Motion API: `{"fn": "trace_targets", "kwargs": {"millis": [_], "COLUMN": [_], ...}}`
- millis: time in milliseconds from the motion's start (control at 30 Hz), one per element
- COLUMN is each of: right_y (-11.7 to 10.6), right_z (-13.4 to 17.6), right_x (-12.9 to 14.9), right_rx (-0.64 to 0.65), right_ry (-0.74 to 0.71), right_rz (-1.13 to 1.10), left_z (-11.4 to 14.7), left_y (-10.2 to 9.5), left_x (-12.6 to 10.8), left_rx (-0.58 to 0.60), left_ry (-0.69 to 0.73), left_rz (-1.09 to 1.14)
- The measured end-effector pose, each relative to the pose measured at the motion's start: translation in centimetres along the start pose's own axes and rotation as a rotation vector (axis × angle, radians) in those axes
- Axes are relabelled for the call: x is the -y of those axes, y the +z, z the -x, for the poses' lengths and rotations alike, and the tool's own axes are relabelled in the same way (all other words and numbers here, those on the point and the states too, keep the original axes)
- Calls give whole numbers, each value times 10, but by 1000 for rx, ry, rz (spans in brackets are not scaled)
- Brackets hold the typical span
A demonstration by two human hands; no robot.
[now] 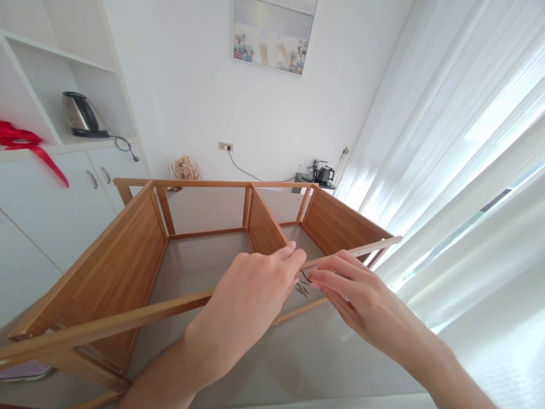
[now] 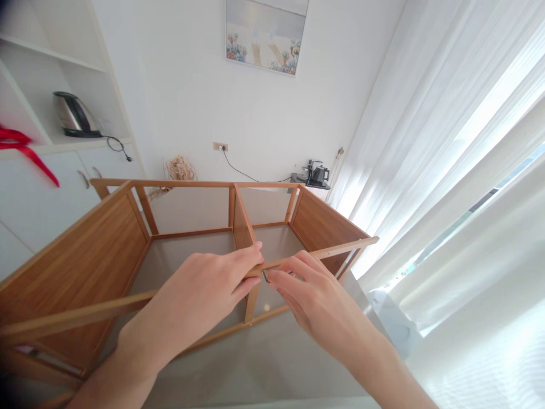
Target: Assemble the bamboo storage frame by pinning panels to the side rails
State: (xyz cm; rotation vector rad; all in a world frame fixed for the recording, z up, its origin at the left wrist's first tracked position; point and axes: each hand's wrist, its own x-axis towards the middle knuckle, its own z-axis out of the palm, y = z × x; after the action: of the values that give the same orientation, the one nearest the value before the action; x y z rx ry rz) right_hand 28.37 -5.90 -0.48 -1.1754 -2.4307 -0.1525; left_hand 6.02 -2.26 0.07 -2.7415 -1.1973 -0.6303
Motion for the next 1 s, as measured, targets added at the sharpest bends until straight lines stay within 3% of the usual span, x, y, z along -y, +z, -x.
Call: {"fn": "trace_targets", "kwargs": {"millis": [433,633,833,1000], "right_y": [-10,-3,5,3], "right_z": [-4,-4,3,2], "right_x": [2,-2,0,0], "right_rx": [49,47,-43,-45], "right_ry": [-47,-16,86,32], "right_rz": [132,37,-45,-48], "left_z": [0,-1,-2,-2], "left_y": [1,0,-2,-1], "left_x": [2,2,2,2], "left_rx": [31,43,44,16], "left_ry": [48,39,50,64], "left_rz": [-75,-105,-72,-71]}}
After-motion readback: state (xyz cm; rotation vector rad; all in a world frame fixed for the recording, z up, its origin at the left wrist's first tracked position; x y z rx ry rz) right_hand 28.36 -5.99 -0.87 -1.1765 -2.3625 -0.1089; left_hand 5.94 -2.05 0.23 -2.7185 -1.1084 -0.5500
